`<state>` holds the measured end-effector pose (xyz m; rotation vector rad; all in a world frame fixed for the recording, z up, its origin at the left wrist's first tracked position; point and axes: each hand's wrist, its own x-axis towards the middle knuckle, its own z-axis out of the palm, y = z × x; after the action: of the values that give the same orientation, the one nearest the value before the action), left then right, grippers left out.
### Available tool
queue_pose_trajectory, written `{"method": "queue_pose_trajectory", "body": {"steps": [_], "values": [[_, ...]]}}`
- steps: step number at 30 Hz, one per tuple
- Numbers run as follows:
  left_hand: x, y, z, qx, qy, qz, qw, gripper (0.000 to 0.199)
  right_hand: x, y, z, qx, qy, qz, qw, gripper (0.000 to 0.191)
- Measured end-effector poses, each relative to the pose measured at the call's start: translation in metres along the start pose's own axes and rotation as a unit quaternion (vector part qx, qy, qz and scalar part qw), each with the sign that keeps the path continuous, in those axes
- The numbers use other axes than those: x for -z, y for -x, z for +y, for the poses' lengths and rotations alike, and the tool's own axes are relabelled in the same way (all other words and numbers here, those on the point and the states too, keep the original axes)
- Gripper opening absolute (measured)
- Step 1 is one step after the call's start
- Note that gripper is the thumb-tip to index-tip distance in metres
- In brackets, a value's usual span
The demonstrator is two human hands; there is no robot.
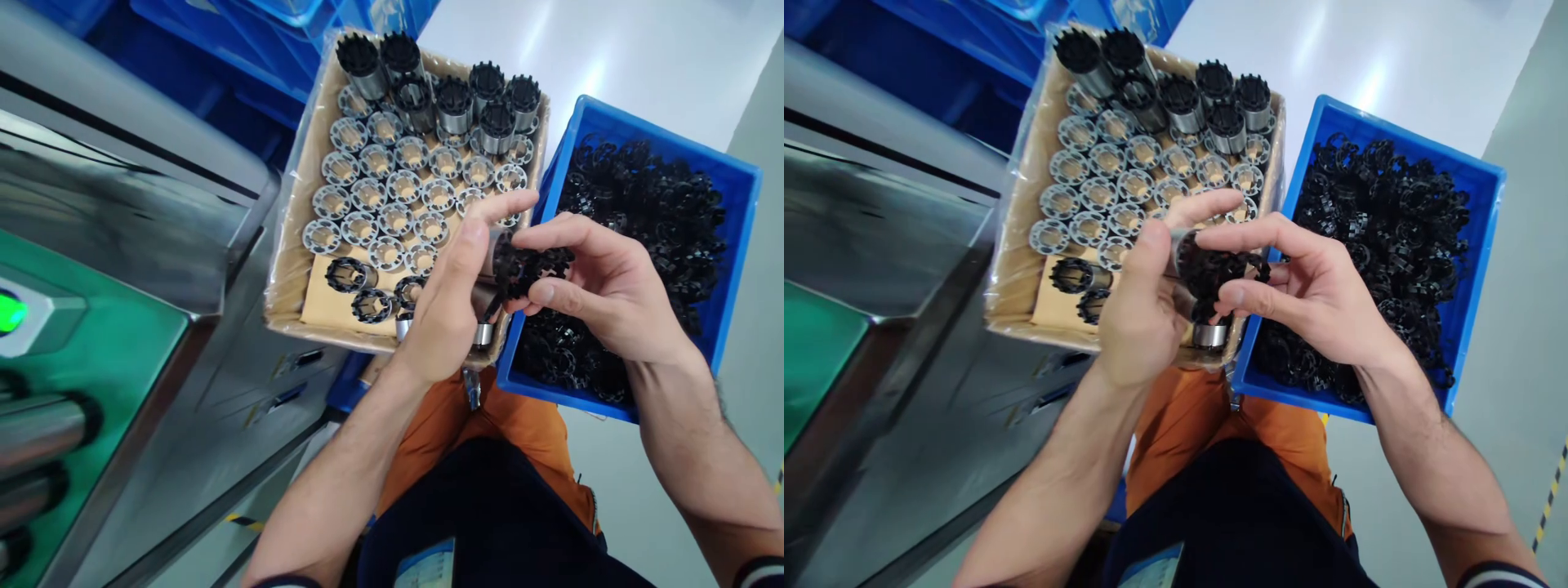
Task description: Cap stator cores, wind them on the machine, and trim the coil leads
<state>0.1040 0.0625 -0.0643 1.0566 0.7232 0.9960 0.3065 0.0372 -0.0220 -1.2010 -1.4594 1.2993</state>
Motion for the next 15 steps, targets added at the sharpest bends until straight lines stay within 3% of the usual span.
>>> {"method": "queue_pose_trajectory", "body": {"steps": [7, 11, 15], "values": [[-0.0011, 0.0031, 0.0025, -0.005, -0.021, -0.039, 0.999, 0.063, -0.0041, -0.0028, 0.0047, 0.022, -0.048, 0.010, 0.999, 0.032], [-0.0044, 0.0036, -0.0022, -0.014, -0.050, -0.030, 0.998, 0.072, -0.0036, -0.0041, 0.0056, 0.029, -0.053, 0.015, 0.998, 0.028], [-0.0065, 0.0040, -0.0007, -0.013, -0.060, -0.033, 0.998, 0.061, -0.0034, -0.0022, 0.0091, 0.038, -0.043, 0.022, 0.998, 0.028]]}}
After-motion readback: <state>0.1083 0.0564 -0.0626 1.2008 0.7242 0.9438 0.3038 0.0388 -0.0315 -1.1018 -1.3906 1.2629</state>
